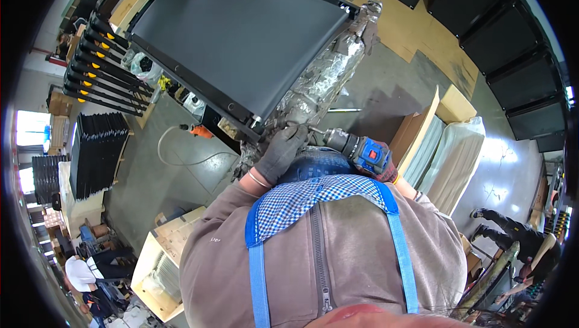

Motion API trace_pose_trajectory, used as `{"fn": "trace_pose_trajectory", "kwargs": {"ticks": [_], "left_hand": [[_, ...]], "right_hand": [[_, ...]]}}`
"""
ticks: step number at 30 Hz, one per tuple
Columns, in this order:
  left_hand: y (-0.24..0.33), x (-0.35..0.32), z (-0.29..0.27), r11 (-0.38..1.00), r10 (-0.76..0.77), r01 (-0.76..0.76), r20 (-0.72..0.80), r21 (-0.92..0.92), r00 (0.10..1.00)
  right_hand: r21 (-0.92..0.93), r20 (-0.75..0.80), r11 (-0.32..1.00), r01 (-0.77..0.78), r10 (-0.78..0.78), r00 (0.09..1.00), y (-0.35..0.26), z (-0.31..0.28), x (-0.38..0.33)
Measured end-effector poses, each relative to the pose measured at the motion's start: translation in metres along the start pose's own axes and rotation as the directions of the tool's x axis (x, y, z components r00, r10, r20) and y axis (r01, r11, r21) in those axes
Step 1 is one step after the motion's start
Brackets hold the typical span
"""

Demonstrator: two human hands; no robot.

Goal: Assembling a large piece of machinery, including fetching metal components, using power drills to secure parts, and using a calibration checkerboard.

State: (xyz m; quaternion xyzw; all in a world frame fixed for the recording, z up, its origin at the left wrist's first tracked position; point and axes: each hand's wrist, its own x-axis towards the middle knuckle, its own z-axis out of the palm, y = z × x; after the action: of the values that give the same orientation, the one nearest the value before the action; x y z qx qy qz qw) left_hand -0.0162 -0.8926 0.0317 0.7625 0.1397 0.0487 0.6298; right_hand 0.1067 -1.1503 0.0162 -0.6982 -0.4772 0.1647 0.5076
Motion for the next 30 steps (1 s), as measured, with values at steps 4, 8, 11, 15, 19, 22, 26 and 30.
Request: {"fn": "trace_pose_trajectory", "kwargs": {"ticks": [4, 8, 11, 15, 19, 22, 26, 30], "left_hand": [[0.005, -0.026, -0.020, 0.991, 0.059, -0.059, -0.002, -0.124, 0.998], [0.010, -0.041, -0.042, 0.882, 0.355, -0.378, 0.130, 0.283, 0.926], [0.010, -0.046, -0.055, 0.941, 0.219, -0.243, 0.125, 0.237, 0.968], [0.020, -0.051, -0.060, 0.823, 0.310, -0.410, 0.294, 0.394, 0.904], [0.006, -0.050, -0.055, 0.973, -0.134, 0.182, 0.296, -0.141, 0.946], [-0.014, -0.051, -0.048, 0.713, -0.221, 0.338, 0.261, -0.614, 0.940], [0.002, -0.047, -0.033, 0.953, -0.118, 0.132, 0.069, -0.272, 0.991], [0.014, -0.048, -0.030, 0.830, -0.245, 0.246, 0.068, -0.500, 0.967]], "right_hand": [[0.329, 0.095, 0.926, -0.184, 0.161, 0.982, -0.007, 0.021, -0.002], [0.397, 0.163, 0.899, -0.185, 0.130, 0.978, -0.017, 0.029, -0.004], [0.391, 0.209, 0.888, -0.243, 0.171, 0.963, -0.030, 0.031, -0.009], [0.417, 0.239, 0.825, -0.382, 0.306, 0.922, -0.035, 0.037, -0.023], [0.547, 0.167, 0.744, -0.385, 0.354, 0.920, -0.028, 0.047, -0.039], [0.672, 0.114, 0.634, -0.384, 0.423, 0.899, -0.024, 0.060, -0.046], [0.535, -0.025, 0.791, -0.296, 0.364, 0.931, -0.012, 0.076, -0.043], [0.252, -0.067, 0.932, -0.261, 0.286, 0.956, -0.013, 0.085, -0.038]]}}
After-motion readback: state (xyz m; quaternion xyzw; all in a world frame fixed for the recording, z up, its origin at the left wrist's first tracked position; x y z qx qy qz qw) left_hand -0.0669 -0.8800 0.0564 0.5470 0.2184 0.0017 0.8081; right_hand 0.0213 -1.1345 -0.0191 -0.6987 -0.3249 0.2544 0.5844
